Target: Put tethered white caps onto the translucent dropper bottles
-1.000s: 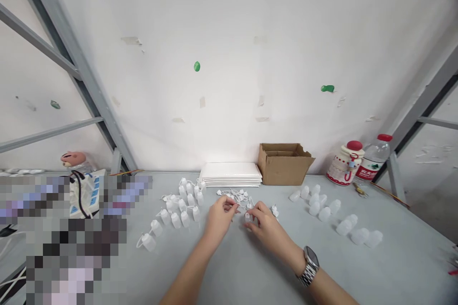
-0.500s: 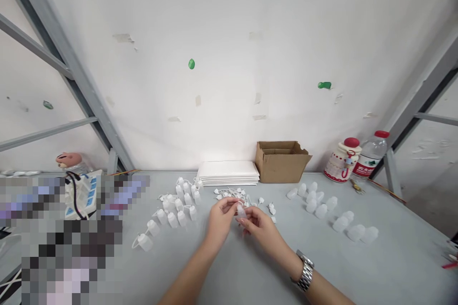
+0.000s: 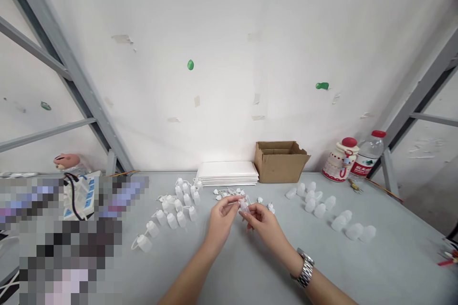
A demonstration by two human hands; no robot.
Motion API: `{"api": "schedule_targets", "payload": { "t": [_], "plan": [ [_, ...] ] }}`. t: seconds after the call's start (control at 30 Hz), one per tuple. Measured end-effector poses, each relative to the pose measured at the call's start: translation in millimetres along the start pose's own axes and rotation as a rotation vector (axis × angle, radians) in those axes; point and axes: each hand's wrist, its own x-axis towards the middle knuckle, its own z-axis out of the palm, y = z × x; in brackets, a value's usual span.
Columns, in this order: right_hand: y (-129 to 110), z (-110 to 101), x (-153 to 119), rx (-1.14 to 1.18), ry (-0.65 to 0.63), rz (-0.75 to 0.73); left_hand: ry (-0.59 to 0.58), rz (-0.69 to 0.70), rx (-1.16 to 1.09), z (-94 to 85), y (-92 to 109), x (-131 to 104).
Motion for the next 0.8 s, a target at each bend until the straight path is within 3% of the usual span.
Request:
{"api": "schedule_targets", "payload": {
  "t": [0.13,0.3,0.5,0.67,0.8],
  "plan": [
    [1.3,0.1,0.0,-0.015,0.027,-0.007,-0.021,-0.013,0.008,1.9,6.0,-5.0],
    [7.0,3.5,-1.4,-0.038,0.053,-0.044,0.016,-0.011,-0.048,2.8,-0.5,-2.6],
    [3.1,7.9,-5.4,-0.017,0.106,-0.067,0.05,-0.081,-0.222,3.4,-5.4,1.3],
    [2.8,7.0,-6.7,-0.018,0.109,-0.079,-0.079,-0.276,-0.414,-2.7,-2.9,1.8],
    [4.3,5.9,-6.4,-0.029,0.103,-0.084,-0.141,-0.306,-0.458,-4.7,-0.9,0.9]
  ]
}}
